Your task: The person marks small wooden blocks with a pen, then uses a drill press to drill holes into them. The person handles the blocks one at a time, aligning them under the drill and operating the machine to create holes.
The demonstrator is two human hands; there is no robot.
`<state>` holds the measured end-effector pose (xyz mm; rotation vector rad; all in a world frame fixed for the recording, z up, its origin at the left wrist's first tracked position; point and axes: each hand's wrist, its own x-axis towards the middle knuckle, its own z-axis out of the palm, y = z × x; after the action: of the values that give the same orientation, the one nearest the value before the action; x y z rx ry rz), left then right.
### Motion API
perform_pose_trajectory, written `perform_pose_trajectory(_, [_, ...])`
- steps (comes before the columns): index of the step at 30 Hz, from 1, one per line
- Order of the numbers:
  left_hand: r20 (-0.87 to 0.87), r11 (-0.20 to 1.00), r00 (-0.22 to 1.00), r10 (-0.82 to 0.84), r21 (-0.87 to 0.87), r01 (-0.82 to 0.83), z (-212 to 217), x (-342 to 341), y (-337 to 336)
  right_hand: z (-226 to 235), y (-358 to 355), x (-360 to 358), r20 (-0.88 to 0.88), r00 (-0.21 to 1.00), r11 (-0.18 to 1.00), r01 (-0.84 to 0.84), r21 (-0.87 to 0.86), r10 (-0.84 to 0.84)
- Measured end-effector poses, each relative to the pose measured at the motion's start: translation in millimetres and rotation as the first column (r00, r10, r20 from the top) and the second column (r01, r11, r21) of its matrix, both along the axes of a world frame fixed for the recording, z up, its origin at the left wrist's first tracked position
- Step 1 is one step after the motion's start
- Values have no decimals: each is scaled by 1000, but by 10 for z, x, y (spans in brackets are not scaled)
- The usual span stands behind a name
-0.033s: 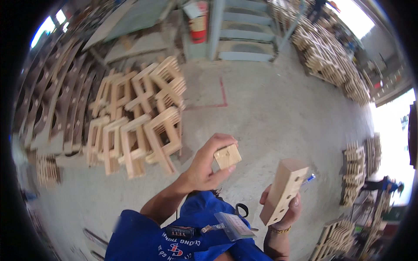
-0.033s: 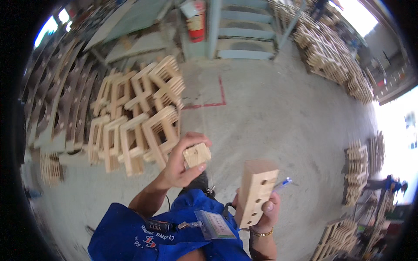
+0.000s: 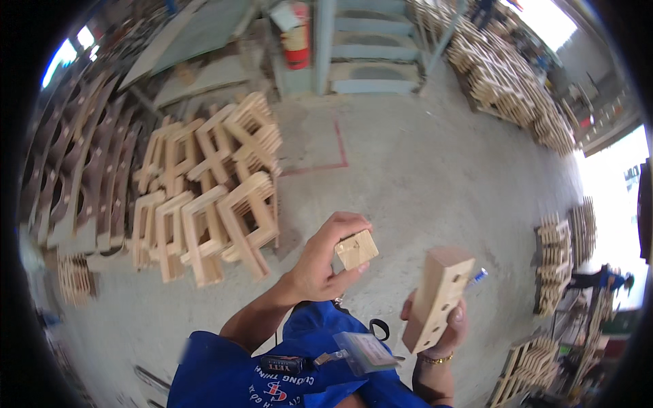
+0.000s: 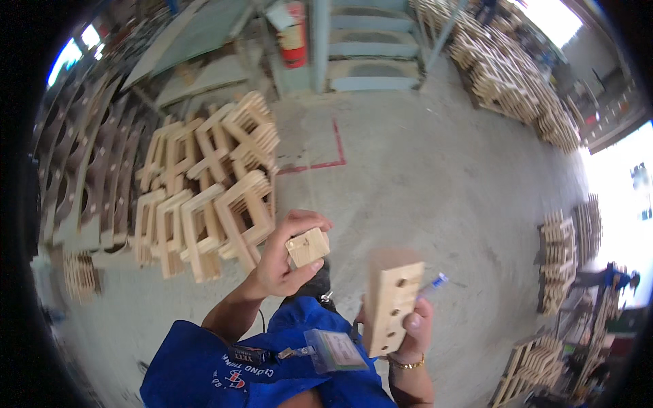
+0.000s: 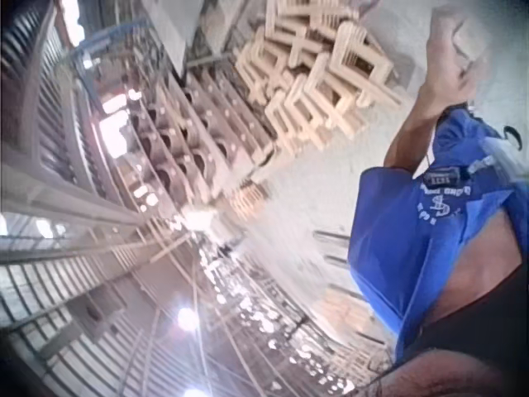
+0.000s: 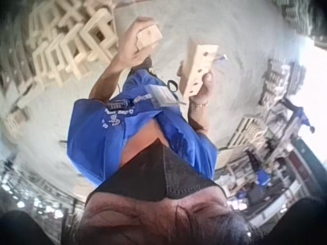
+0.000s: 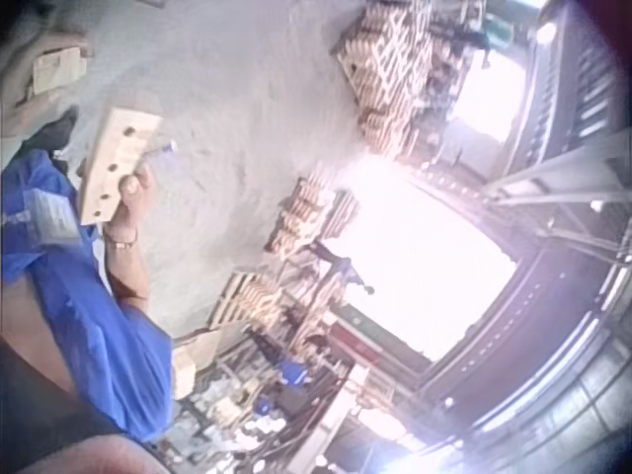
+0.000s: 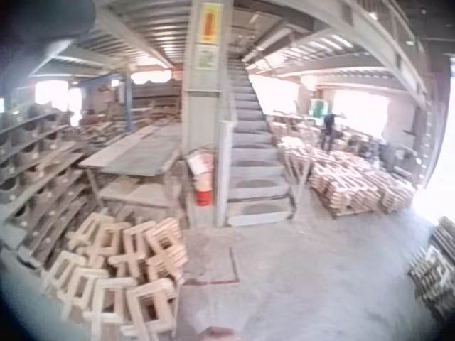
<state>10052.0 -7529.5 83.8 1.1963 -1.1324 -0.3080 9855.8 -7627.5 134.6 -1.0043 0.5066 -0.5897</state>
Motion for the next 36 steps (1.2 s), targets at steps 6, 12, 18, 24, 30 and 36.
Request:
perform_pose_trajectory(6, [37, 990, 989, -141, 23, 140, 11, -232, -1899, -24, -1436, -72, 29, 999, 1000, 16, -3, -16])
perform_pose_trajectory(12, [116, 967, 960, -253, 75, 245, -83, -6, -4073, -179, -3337, 8, 85, 866, 869, 483, 108, -492])
perform_pose_trajectory(18, [92, 918, 965, -244, 342, 199, -325, 398, -6143, -919, -5134, -117, -17, 828, 754, 519, 402, -561])
perform_pose_trajectory(24, [37, 902, 994, -107, 425, 81, -403, 947, -8289, -1168, -7560, 370, -76, 842, 644, 464, 609, -534])
perform_pose_trajectory(30, [81, 993, 994, 77, 85, -84, 118, 1485, -9835, 271, -9426, 1551, 125, 965, 936, 256, -241, -232])
perform_pose_trajectory(36, [-860, 936, 491, -138, 49, 350, 510, 2201, -11481, 292, -11405, 2522, -152, 980, 737, -194, -648, 125])
